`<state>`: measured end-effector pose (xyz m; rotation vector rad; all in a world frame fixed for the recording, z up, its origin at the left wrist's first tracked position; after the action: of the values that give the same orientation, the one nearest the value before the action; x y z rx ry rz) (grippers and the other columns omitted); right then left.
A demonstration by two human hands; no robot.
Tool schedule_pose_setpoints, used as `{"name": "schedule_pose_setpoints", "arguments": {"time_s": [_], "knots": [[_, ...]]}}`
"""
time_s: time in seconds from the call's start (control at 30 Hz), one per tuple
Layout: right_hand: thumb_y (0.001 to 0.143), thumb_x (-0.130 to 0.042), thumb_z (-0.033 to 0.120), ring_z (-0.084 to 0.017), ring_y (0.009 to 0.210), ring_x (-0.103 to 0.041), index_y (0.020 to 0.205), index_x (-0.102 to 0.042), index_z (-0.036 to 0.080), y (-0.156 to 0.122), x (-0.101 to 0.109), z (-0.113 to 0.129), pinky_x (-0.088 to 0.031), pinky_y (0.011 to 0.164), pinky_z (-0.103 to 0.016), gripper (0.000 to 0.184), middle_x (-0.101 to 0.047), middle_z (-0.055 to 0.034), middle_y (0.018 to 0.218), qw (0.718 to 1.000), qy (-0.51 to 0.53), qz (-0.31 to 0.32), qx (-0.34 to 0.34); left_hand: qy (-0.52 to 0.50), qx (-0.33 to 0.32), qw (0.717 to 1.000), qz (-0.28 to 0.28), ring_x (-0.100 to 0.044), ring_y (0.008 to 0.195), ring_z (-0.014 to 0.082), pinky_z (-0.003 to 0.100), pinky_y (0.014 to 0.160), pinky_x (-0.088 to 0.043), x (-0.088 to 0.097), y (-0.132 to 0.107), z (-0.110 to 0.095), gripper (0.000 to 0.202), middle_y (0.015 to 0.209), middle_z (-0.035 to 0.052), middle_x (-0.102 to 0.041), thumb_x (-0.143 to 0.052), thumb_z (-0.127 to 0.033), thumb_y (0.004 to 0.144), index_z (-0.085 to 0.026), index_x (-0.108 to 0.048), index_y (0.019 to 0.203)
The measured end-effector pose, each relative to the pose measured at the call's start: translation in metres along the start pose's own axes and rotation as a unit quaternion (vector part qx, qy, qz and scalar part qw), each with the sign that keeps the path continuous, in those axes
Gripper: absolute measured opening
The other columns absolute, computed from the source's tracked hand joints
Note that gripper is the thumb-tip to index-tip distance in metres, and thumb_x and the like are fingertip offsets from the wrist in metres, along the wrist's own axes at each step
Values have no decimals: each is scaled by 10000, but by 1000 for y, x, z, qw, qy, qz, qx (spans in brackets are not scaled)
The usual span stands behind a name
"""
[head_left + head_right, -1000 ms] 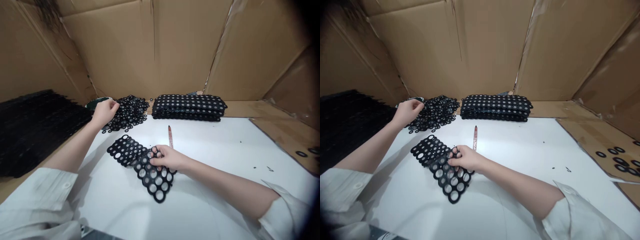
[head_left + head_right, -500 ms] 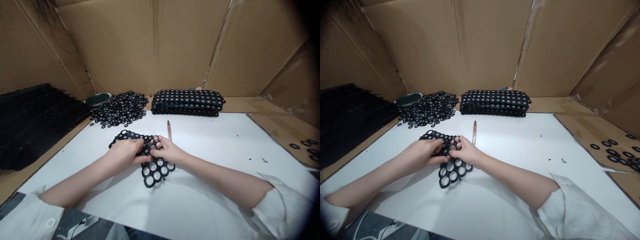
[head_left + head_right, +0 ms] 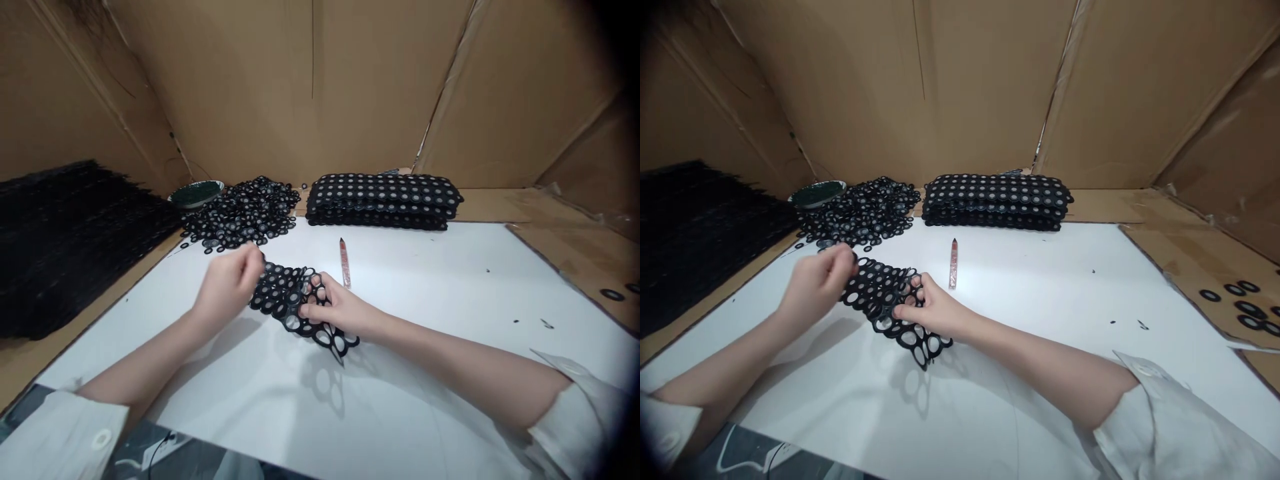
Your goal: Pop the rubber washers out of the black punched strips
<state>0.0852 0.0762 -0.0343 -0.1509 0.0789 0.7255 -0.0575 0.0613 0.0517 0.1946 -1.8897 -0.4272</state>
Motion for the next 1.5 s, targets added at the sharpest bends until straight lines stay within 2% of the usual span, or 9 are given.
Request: {"name": "schedule_pose_setpoints", "arguments": {"time_s": [0.17,0.47,0.53,0.7,0.87,1.07,1.27,1.33,1.5], "knots": [[654,-639,238,-49,524,-441,869,-294,217,0,0,0,-358,486,-175,407,-462,75,662,1000,14,17,16,109,-181,977,31,-376,435,95,248,456,-250,-21,-19,-22,267,495,-18,-449,-331,-227,807,-189,-381,547],[625,-590,141,-56,594,-434,831,-436,172,-2,-2,7,-363,501,-162,259,-469,31,727,998,-25,-8,56,47,-143,965,216,-479,481,125,242,447,-273,-41,-24,-21,236,589,-5,-538,-303,-352,848,-197,-413,708],[652,-538,137,-56,561,-438,843,-430,173,-1,-2,4,-341,465,-157,223,-500,24,719,999,-20,-10,39,0,-85,978,191,-464,482,121,240,465,-296,-32,-14,-12,273,550,-18,-500,-256,-324,862,-202,-385,655],[625,-491,114,-29,449,-377,840,-455,179,1,-1,-2,-294,380,-148,227,-556,12,765,999,-22,-16,-22,19,23,999,12,-444,493,128,253,497,-300,-6,-1,8,294,514,-25,-443,-227,-310,861,-210,-325,603],[619,-478,126,-11,392,-328,826,-455,184,-1,-1,-1,-252,321,-127,216,-497,36,686,998,32,-19,-48,123,-115,977,130,-436,444,129,270,450,-245,-32,-24,-15,256,536,-5,-512,-288,-296,838,-206,-384,618],[635,-462,140,-41,408,-362,824,-462,185,-2,-1,-3,-335,313,-142,194,-419,53,578,997,49,-21,-54,159,-240,955,68,-448,434,128,279,432,-259,-40,-43,-35,219,523,20,-523,-319,-243,831,-194,-441,656],[651,-452,148,-63,430,-405,817,-453,195,-1,-1,-5,-385,316,-174,172,-483,33,616,997,39,-18,-58,164,-176,971,-8,-412,379,109,257,400,-255,-26,-35,-25,242,466,-23,-479,-264,-219,859,-200,-404,663],[648,-451,144,-62,427,-403,822,-448,195,-1,-1,-5,-380,311,-173,181,-491,31,621,997,39,-23,-59,183,-208,960,-45,-418,392,111,259,414,-267,-20,-37,-29,242,460,-22,-466,-284,-213,854,-202,-398,641],[647,-448,137,-68,363,-388,869,-441,191,-3,-1,-4,-378,310,-182,229,-419,71,486,997,21,-26,-68,219,-296,930,12,-457,439,136,283,439,-288,-35,-49,-45,237,508,12,-502,-342,-262,839,-198,-423,625]]}}
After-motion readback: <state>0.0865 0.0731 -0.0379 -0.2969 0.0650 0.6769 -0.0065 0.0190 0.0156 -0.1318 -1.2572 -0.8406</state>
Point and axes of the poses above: each hand's wrist, its own y-axis towards the middle knuckle, its own x-axis out of the back of the hand, z = x × y, the point moved 5 cm from there along y, towards the middle knuckle
